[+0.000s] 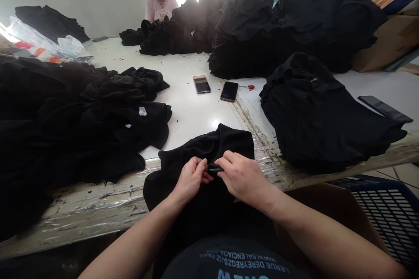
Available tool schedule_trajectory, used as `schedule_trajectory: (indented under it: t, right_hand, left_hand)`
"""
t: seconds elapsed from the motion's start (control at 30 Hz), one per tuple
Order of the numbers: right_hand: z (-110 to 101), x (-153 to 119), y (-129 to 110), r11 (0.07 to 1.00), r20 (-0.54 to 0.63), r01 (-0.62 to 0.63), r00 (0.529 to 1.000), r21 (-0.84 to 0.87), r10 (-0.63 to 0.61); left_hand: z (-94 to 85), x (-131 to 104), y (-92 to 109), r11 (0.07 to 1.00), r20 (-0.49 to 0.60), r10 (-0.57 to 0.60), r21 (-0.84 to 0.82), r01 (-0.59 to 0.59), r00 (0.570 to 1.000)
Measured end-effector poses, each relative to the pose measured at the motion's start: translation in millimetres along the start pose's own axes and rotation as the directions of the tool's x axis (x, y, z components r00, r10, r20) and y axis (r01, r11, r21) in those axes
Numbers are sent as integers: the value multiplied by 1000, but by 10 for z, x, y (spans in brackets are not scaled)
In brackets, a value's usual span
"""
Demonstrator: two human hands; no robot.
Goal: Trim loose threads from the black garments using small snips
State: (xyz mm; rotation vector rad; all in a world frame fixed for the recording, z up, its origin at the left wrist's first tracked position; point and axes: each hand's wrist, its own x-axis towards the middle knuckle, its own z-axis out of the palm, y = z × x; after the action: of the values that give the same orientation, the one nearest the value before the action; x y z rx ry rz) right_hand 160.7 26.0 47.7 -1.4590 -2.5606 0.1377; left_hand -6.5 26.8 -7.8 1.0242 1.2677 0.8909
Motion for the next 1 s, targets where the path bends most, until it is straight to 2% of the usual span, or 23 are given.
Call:
schedule_trajectory:
  t: [0.27,0.53,0.63,0.7,0.8,0.87,0.93,1.0]
  right_hand:
    - [44,51,-75,999,81,21,997,-48,-17]
    - [78,76,-42,995,87,37,996,-95,-28]
    - [113,98,47,998,66,-34,997,-56,38]
    - [154,119,131,992,33,-112,993,54,111]
    - [263,167,277,952,-1,-188,981,241,194]
    - [352,204,384,932,-24,-219,972,290,236]
    - [426,230,500,923,-56,-240,962,301,268]
    - [463,238,615,914,-91,-245,953,325,288]
  left_hand:
    - [-6,10,-53,999,16,28,30,-28,999]
    - [-8,10,-38,996,41,44,82,-47,998]
    - [-16,88,-23,994,75,44,98,-51,996]
    - [-23,220,3,992,116,42,110,-55,992]
    - [-48,478,120,987,156,69,131,-90,985]
    - [-93,584,275,977,121,137,146,-154,983]
    - [-184,546,475,960,60,224,161,-231,973]
    - [-336,342,669,942,31,303,140,-304,953]
